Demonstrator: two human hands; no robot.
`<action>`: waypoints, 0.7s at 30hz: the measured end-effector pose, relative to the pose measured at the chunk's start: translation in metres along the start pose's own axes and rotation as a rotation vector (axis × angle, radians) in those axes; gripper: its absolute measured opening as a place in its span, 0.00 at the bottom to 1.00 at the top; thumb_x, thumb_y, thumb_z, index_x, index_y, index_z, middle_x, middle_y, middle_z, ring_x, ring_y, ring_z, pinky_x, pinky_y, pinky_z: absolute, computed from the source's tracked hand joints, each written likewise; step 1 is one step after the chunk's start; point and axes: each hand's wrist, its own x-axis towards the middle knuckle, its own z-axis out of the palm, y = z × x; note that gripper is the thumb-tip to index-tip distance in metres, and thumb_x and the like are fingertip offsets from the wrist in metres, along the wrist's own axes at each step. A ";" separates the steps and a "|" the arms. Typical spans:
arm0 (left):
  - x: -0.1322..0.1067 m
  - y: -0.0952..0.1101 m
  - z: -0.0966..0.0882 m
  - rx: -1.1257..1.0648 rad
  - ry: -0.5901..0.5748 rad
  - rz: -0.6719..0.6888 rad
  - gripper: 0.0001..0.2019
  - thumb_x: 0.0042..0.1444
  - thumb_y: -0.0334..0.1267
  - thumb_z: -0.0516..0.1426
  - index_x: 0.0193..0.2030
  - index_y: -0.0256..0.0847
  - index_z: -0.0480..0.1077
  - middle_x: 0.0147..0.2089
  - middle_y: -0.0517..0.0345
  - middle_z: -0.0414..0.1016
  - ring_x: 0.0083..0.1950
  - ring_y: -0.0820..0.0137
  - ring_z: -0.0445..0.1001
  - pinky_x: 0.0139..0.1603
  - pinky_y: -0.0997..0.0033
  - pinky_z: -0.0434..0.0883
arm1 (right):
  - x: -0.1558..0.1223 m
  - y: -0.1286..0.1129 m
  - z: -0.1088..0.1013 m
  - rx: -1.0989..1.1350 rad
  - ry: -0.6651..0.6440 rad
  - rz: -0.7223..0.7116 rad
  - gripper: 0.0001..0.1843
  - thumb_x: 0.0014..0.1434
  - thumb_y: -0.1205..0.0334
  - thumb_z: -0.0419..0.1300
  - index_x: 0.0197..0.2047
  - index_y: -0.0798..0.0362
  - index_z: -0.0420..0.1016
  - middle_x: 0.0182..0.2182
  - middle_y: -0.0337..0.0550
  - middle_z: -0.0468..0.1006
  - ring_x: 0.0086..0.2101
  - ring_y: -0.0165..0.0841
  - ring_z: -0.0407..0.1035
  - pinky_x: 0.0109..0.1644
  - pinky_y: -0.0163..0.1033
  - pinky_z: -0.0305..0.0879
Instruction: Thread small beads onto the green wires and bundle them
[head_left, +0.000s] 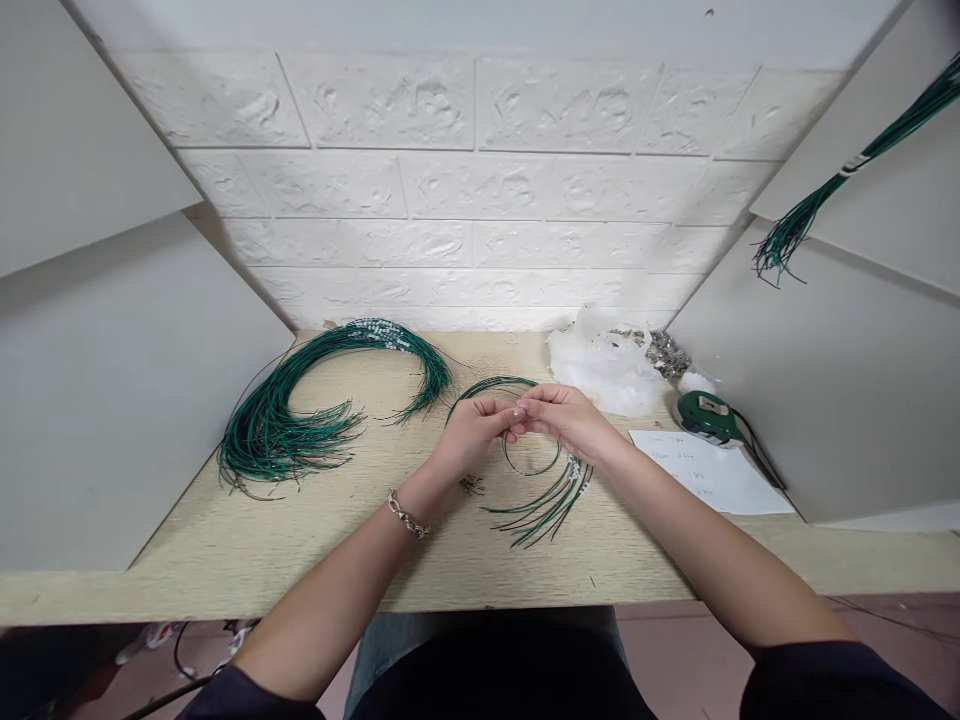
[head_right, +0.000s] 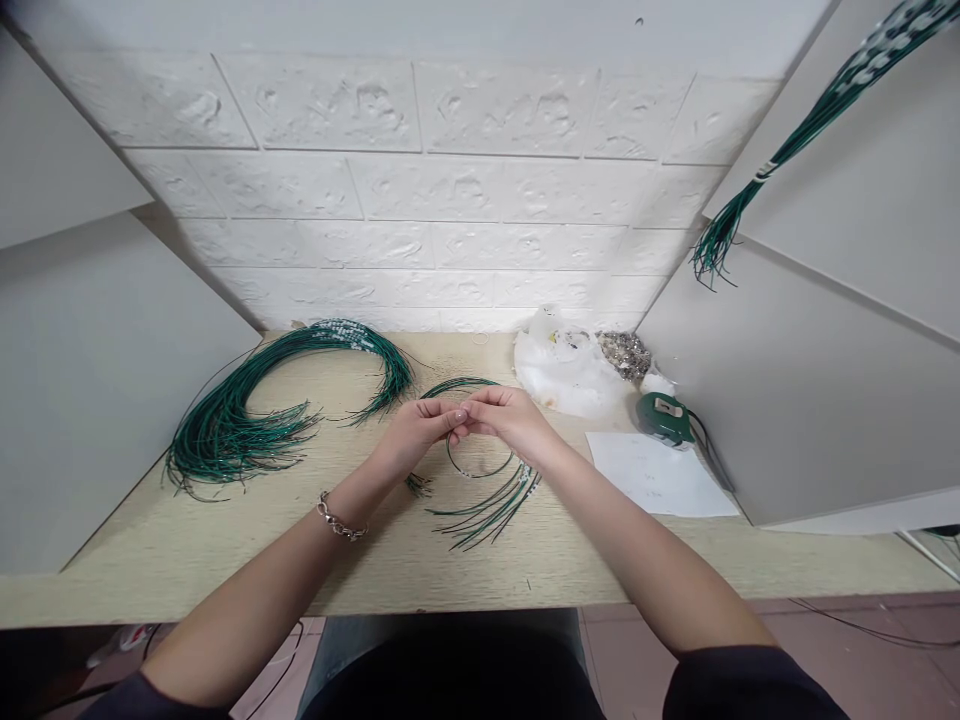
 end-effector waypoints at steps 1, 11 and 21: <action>0.000 0.000 0.001 -0.018 0.014 0.006 0.13 0.41 0.44 0.61 0.22 0.34 0.70 0.21 0.59 0.70 0.22 0.79 0.63 0.26 0.77 0.61 | 0.000 0.000 0.000 -0.019 -0.012 -0.016 0.10 0.44 0.58 0.64 0.25 0.57 0.71 0.21 0.40 0.73 0.24 0.30 0.70 0.38 0.42 0.66; 0.008 -0.001 -0.006 -0.249 0.203 0.113 0.12 0.41 0.39 0.62 0.28 0.34 0.68 0.22 0.61 0.70 0.22 0.80 0.64 0.26 0.78 0.62 | 0.006 0.010 0.008 -0.003 0.132 -0.027 0.15 0.45 0.55 0.63 0.34 0.52 0.66 0.29 0.38 0.74 0.28 0.27 0.68 0.38 0.37 0.64; 0.009 -0.001 -0.004 -0.433 0.469 0.218 0.13 0.41 0.39 0.62 0.31 0.36 0.66 0.26 0.61 0.73 0.27 0.78 0.69 0.32 0.77 0.67 | 0.012 0.009 0.037 -0.706 0.264 -0.219 0.13 0.46 0.53 0.60 0.22 0.54 0.67 0.21 0.37 0.70 0.23 0.27 0.60 0.28 0.34 0.54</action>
